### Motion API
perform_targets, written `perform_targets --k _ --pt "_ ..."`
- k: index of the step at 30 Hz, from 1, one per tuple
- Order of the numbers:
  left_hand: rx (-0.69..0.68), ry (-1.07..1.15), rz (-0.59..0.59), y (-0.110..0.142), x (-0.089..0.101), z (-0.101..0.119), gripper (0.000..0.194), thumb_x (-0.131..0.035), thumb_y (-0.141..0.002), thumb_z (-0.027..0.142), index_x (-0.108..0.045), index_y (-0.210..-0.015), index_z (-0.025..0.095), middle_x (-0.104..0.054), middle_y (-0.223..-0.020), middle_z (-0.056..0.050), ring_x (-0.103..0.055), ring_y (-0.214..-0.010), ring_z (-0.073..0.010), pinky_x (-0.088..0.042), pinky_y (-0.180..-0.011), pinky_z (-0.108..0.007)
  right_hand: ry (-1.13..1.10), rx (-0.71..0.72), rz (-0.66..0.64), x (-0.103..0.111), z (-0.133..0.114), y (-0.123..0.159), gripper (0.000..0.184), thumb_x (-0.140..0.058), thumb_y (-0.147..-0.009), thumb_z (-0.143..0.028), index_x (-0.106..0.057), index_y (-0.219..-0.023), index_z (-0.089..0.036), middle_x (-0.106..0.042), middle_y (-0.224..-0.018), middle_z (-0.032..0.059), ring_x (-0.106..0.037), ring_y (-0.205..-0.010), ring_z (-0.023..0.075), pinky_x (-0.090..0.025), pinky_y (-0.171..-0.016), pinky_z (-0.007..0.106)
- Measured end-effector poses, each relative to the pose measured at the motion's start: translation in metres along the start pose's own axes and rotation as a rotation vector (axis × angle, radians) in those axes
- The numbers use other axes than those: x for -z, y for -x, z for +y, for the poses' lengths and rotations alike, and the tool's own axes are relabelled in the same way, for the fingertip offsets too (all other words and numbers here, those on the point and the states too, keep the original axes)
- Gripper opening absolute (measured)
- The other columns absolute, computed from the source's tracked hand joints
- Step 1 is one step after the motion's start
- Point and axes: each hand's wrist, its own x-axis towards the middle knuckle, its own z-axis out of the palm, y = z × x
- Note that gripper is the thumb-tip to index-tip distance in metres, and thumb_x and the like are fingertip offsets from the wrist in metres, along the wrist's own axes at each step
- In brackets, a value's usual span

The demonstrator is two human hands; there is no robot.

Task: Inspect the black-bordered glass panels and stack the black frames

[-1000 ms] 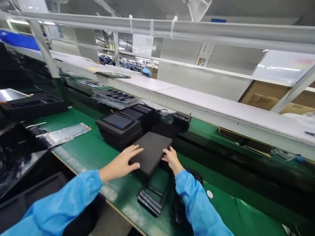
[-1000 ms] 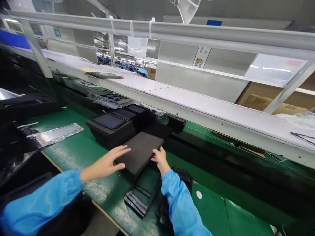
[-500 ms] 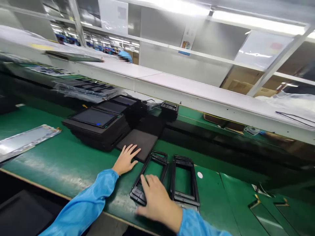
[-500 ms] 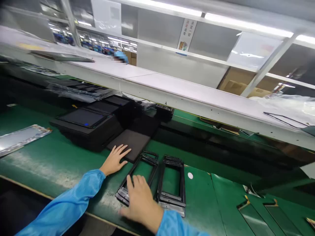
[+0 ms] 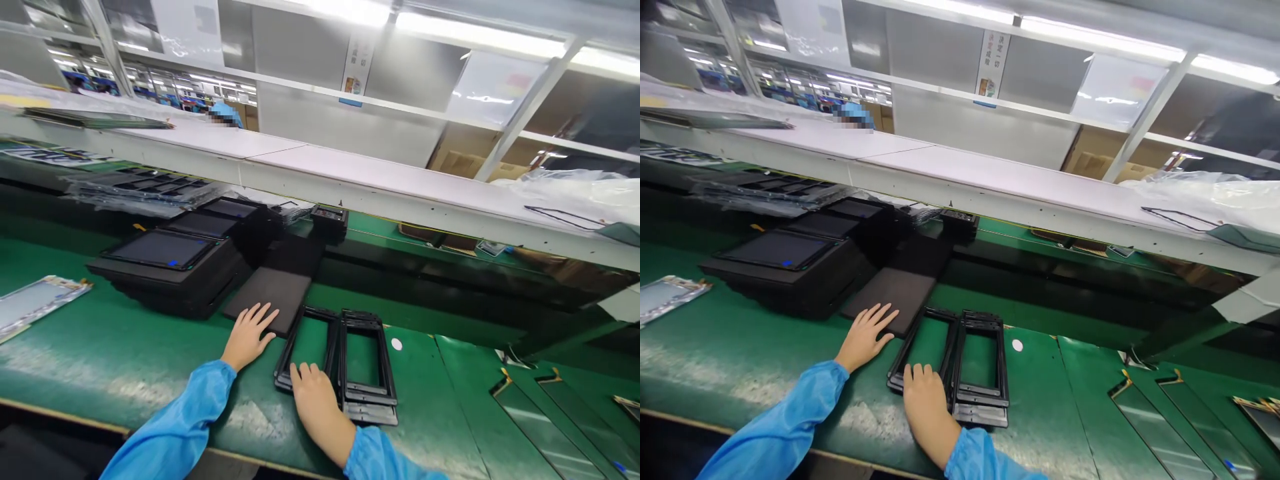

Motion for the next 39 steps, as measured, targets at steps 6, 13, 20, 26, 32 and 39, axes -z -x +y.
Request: perform_targets --k 6,13,20,26,32,39 --pt "0.025 -0.007 -0.002 0.017 -0.002 0.037 0.055 -0.064 -0.097 0.033 -0.065 -0.152 0.030 -0.056 -0.164 -0.012 -0.049 -0.149 -0.0423 -0.034 -0.124 -0.059 0.029 -0.041 0.003 -0.013 0.000 0.020 0.051 -0.058 -0.092 0.002 -0.065 -0.141 -0.012 -0.078 -0.111 0.0225 -0.076 -0.098 0.0366 -0.066 -0.073 0.050" --pt "0.105 0.034 0.035 0.012 0.016 0.059 0.056 -0.058 -0.094 0.024 -0.066 -0.149 0.023 -0.060 -0.158 -0.014 -0.049 -0.147 -0.0427 -0.036 -0.123 -0.061 -0.041 0.047 0.062 0.011 0.003 0.043 0.055 -0.060 -0.098 -0.009 -0.055 -0.153 -0.011 -0.072 -0.136 0.0240 -0.068 -0.127 0.0382 -0.059 -0.105 0.060" --pt "0.048 0.226 -0.097 -0.061 0.035 0.145 0.036 -0.049 -0.105 0.024 -0.079 -0.124 0.026 -0.078 -0.113 -0.006 -0.074 -0.105 -0.0231 -0.058 -0.100 -0.036 -0.376 0.019 0.475 0.042 0.069 0.126 0.043 -0.057 -0.096 -0.024 -0.071 -0.135 -0.033 -0.078 -0.130 0.0028 -0.062 -0.137 0.0282 -0.048 -0.120 0.051" --pt "0.073 0.275 -0.313 -0.137 0.015 0.219 0.030 -0.070 -0.103 0.037 -0.070 -0.126 0.017 -0.072 -0.128 -0.011 -0.072 -0.110 -0.0257 -0.061 -0.096 -0.049 -0.200 -0.737 0.726 0.062 0.266 0.222 0.054 -0.043 -0.098 -0.049 -0.076 -0.123 -0.015 -0.066 -0.142 0.0219 -0.044 -0.149 0.0424 -0.032 -0.122 0.070" --pt "0.213 0.378 -0.408 -0.162 0.020 0.233 0.032 -0.070 -0.103 0.035 -0.068 -0.130 0.018 -0.070 -0.133 -0.011 -0.071 -0.113 -0.0268 -0.061 -0.096 -0.049 -0.151 -1.035 0.633 0.051 0.350 0.315 0.090 -0.043 -0.083 -0.076 -0.069 -0.132 -0.005 -0.058 -0.148 0.0330 -0.029 -0.154 0.0584 -0.015 -0.119 0.084" --pt "0.388 0.852 -0.398 -0.160 0.047 0.233 0.036 -0.081 -0.087 0.045 -0.077 -0.099 0.011 -0.078 -0.093 -0.009 -0.076 -0.084 -0.0235 -0.067 -0.080 -0.040 -0.204 -0.821 0.495 0.016 0.300 0.360 0.056 -0.064 -0.088 -0.056 -0.076 -0.134 -0.026 -0.063 -0.154 0.0183 -0.050 -0.149 0.0446 -0.038 -0.124 0.059"
